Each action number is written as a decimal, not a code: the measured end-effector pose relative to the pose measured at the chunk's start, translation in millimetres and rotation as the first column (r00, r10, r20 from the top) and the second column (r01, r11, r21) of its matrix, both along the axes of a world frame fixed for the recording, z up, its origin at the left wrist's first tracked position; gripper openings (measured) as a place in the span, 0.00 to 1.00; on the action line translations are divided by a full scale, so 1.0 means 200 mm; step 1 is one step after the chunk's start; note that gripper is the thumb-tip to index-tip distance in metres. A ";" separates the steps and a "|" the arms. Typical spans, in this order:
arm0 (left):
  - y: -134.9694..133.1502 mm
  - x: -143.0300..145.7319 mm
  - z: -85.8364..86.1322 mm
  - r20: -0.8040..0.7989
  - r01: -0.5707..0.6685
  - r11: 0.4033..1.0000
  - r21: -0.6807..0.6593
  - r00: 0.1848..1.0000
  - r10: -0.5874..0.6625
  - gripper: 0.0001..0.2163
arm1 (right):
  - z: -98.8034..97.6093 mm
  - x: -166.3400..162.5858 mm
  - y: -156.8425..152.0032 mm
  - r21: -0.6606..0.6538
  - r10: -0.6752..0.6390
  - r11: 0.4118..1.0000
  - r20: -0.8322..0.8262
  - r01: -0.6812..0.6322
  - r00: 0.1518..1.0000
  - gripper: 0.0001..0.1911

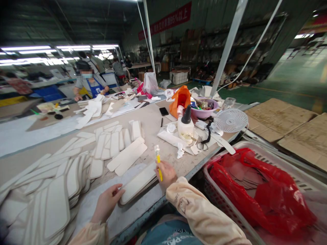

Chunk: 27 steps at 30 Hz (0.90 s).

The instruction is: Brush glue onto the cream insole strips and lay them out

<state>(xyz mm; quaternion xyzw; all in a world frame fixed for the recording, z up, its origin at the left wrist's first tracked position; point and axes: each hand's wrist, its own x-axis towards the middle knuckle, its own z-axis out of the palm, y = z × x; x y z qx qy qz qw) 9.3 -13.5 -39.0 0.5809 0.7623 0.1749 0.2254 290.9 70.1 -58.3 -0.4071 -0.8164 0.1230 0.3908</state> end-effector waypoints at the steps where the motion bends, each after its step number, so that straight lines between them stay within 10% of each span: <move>1: 0.00 0.00 0.00 -0.008 0.007 1.000 0.003 1.000 -0.007 0.14 | 0.00 -0.04 -0.02 0.011 0.059 0.998 0.014 -0.060 0.998 0.02; 9: 0.00 -0.01 0.01 -0.039 0.047 0.999 0.004 0.998 -0.047 0.16 | -0.11 -0.19 -0.11 0.001 0.335 0.941 0.159 -0.339 0.929 0.11; 18: 0.00 -0.01 -0.01 -0.026 0.061 0.998 0.033 0.998 -0.060 0.18 | -0.11 0.08 0.06 -0.090 0.042 0.995 0.082 -0.035 0.996 0.08; 27: 0.00 0.00 -0.01 -0.030 0.034 0.999 0.030 0.999 -0.033 0.17 | -0.11 0.05 0.08 -0.293 -0.284 0.919 -0.022 0.265 0.959 0.08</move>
